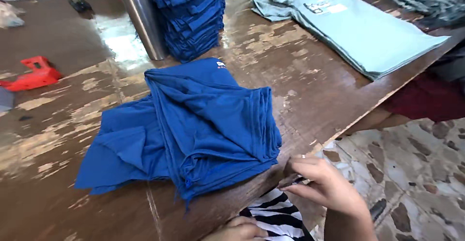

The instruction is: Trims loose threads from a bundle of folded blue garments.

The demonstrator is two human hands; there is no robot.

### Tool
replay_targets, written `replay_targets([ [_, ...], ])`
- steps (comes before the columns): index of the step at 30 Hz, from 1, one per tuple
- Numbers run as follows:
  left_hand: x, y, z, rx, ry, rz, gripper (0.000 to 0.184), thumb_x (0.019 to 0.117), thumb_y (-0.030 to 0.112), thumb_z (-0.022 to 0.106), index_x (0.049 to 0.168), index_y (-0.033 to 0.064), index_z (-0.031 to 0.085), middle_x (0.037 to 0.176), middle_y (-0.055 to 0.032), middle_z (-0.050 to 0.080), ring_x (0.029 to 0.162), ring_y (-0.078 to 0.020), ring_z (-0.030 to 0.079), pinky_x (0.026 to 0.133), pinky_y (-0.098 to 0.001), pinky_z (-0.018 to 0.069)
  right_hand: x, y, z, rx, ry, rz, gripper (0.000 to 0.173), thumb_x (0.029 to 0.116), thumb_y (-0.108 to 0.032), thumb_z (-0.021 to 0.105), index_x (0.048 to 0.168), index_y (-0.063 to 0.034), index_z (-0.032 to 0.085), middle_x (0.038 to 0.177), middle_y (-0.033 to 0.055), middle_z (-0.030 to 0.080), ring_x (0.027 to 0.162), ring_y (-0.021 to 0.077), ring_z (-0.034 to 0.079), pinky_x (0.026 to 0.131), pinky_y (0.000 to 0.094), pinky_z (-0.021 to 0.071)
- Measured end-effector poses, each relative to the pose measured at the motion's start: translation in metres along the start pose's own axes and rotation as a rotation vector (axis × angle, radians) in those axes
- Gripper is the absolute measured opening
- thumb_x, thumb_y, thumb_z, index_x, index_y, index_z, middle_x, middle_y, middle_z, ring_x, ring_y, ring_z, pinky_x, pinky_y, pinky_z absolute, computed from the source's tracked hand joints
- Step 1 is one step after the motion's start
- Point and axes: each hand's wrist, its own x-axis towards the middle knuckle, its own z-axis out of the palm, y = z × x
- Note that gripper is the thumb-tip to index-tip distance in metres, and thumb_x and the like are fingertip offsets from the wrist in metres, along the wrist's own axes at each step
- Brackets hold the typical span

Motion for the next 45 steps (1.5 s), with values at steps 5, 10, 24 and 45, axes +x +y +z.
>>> replay_targets([
  [5,-0.027,0.017,-0.017,0.125,0.613,0.087,0.015,0.0981,0.027,0.07,0.1,0.0116,0.071,0.096,0.0,0.069,0.095,-0.0066,0.066,0.087,-0.0218,0.0544,0.03,-0.029,-0.001,0.268,0.21,-0.177,0.023,0.1023,-0.033,0.063,0.11,-0.0119,0.069,0.085,-0.0035,0.07,0.079,-0.0017,0.065,0.073,0.0134,0.0528],
  [10,-0.016,-0.007,-0.032,0.433,1.17,-0.085,0.07,0.0881,0.042,0.079,0.141,0.0059,0.052,0.125,0.0011,0.063,0.11,0.0005,0.059,0.088,-0.0149,0.0505,0.082,-0.054,0.023,0.503,0.188,-0.239,0.025,0.1071,-0.019,0.049,0.105,-0.0007,0.065,0.088,0.0056,0.061,0.085,0.0039,0.058,0.078,0.016,0.0484],
  [24,0.015,-0.014,-0.031,-0.266,1.171,0.196,0.042,0.096,0.008,0.068,0.134,0.0133,0.051,0.113,0.0062,0.073,0.102,-0.0055,0.07,0.093,-0.0235,0.0573,0.09,-0.048,0.055,-0.178,0.088,-0.199,0.047,0.1074,-0.05,0.042,0.088,-0.01,0.057,0.068,0.0026,0.053,0.058,0.0168,0.052,0.053,0.0307,0.0405],
  [45,0.011,-0.019,-0.024,-0.386,1.136,0.228,0.046,0.0914,0.007,0.074,0.133,0.0177,0.057,0.116,0.0025,0.074,0.104,-0.0077,0.071,0.093,-0.0242,0.0575,0.099,-0.055,0.067,-0.197,0.188,-0.128,0.048,0.1104,-0.044,0.035,0.083,-0.0104,0.056,0.06,0.0012,0.048,0.052,0.0153,0.05,0.049,0.0298,0.0375],
])
